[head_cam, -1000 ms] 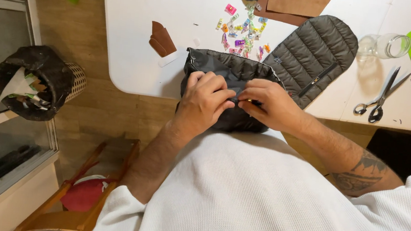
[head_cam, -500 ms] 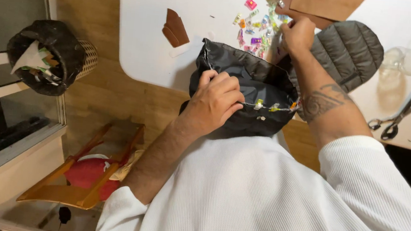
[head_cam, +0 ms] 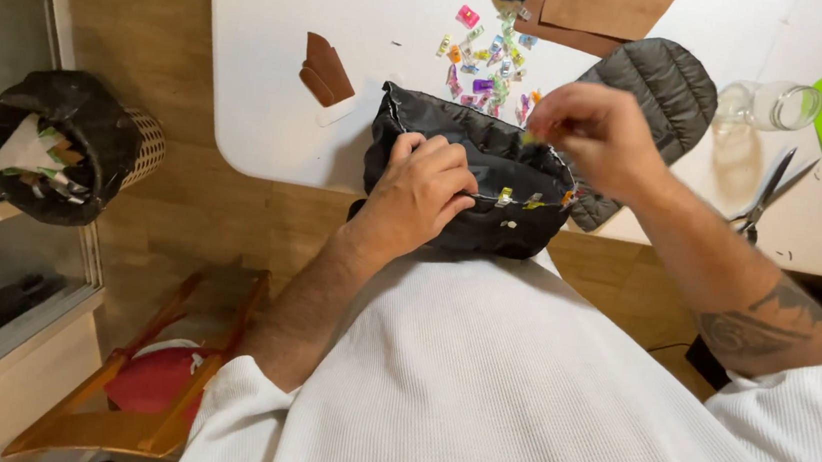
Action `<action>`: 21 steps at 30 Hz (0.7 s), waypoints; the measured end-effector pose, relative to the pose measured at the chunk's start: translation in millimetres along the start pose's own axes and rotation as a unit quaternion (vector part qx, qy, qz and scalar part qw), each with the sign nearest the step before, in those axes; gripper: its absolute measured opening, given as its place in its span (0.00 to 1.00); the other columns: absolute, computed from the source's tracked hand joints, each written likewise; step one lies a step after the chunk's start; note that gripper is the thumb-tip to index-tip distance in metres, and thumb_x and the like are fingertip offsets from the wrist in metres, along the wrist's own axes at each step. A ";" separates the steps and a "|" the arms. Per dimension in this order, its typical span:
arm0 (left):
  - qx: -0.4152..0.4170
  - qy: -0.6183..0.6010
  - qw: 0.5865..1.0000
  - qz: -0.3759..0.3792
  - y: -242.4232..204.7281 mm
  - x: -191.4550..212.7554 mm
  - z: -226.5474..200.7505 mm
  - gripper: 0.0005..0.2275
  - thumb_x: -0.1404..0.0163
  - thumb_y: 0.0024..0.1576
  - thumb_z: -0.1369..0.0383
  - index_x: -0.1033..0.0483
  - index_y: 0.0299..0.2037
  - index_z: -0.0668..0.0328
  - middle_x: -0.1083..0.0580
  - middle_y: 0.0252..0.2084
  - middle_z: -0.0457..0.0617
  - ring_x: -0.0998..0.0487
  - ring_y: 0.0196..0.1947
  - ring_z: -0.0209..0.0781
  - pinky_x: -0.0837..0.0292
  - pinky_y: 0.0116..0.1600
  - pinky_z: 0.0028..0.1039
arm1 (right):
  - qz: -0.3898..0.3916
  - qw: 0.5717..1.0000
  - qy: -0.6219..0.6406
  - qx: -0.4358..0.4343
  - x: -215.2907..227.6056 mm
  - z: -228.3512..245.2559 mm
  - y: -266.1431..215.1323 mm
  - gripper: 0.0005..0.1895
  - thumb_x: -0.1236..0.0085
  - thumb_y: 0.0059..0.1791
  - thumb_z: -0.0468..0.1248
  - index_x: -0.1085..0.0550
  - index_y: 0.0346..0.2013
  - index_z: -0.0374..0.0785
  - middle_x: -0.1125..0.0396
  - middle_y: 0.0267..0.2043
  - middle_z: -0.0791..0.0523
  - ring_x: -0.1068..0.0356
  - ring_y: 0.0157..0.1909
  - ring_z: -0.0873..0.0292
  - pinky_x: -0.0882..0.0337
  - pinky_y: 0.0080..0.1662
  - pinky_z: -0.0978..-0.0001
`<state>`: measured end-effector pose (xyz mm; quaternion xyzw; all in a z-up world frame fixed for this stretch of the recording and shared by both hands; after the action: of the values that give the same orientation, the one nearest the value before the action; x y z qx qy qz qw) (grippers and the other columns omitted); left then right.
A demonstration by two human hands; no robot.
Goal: Attaching plastic clips to the rim of a black quilted bag to hold the layers together for sewing
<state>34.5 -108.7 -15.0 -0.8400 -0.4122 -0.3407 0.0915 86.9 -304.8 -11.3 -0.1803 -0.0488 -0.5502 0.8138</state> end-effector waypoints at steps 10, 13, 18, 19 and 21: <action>-0.032 0.040 0.999 0.001 8.2 -9.6 -3.2 0.06 0.41 0.55 0.65 0.26 0.34 0.52 0.36 0.33 0.40 0.31 0.40 0.39 0.43 0.58 0.40 | 0.099 0.983 -0.154 0.027 -36.5 20.1 -15.0 0.09 0.29 0.38 0.28 0.20 0.31 0.40 0.28 0.26 0.56 0.26 0.31 0.54 0.29 0.37 0.60; -0.040 0.041 0.998 -0.011 9.7 -10.0 -7.2 0.06 0.41 0.55 0.67 0.26 0.33 0.53 0.36 0.32 0.40 0.31 0.38 0.39 0.42 0.56 0.40 | 0.111 0.974 -0.199 0.007 -47.0 10.8 -15.0 0.09 0.27 0.38 0.34 0.20 0.29 0.45 0.28 0.25 0.58 0.25 0.32 0.53 0.29 0.36 0.59; -0.039 0.041 0.998 -0.043 9.6 1.9 -9.6 0.06 0.41 0.55 0.68 0.26 0.32 0.55 0.37 0.32 0.40 0.31 0.36 0.39 0.40 0.53 0.38 | 0.112 0.965 -0.223 0.080 -53.6 32.3 -14.9 0.15 0.24 0.40 0.42 0.23 0.33 0.41 0.30 0.29 0.53 0.27 0.37 0.47 0.29 0.38 0.52; -0.038 0.042 0.997 -0.043 8.4 5.9 -7.1 0.06 0.41 0.55 0.68 0.26 0.32 0.55 0.37 0.32 0.40 0.31 0.36 0.39 0.40 0.53 0.38 | 0.113 0.965 -0.222 0.082 -58.0 24.8 -15.4 0.15 0.24 0.40 0.42 0.23 0.33 0.41 0.30 0.29 0.53 0.27 0.37 0.47 0.29 0.38 0.52; -0.012 0.045 0.998 -0.037 5.6 10.9 -0.7 0.13 0.39 0.53 0.60 0.26 0.44 0.51 0.32 0.35 0.42 0.27 0.41 0.42 0.40 0.56 0.39 | 0.101 0.979 -0.144 0.104 -64.5 13.9 -21.0 0.09 0.30 0.46 0.38 0.24 0.32 0.39 0.31 0.27 0.53 0.27 0.34 0.46 0.28 0.36 0.54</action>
<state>43.1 -105.8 -6.7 -0.8091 -0.4342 -0.3862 0.0878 44.2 -250.2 -11.2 -0.1764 -0.2039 -0.4255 0.8639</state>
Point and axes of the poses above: each hand's wrist, its own y-axis towards the middle knuckle, its own x-axis out of the back of the hand, z = x × y, the point moved 7 cm from there along y, towards the middle knuckle
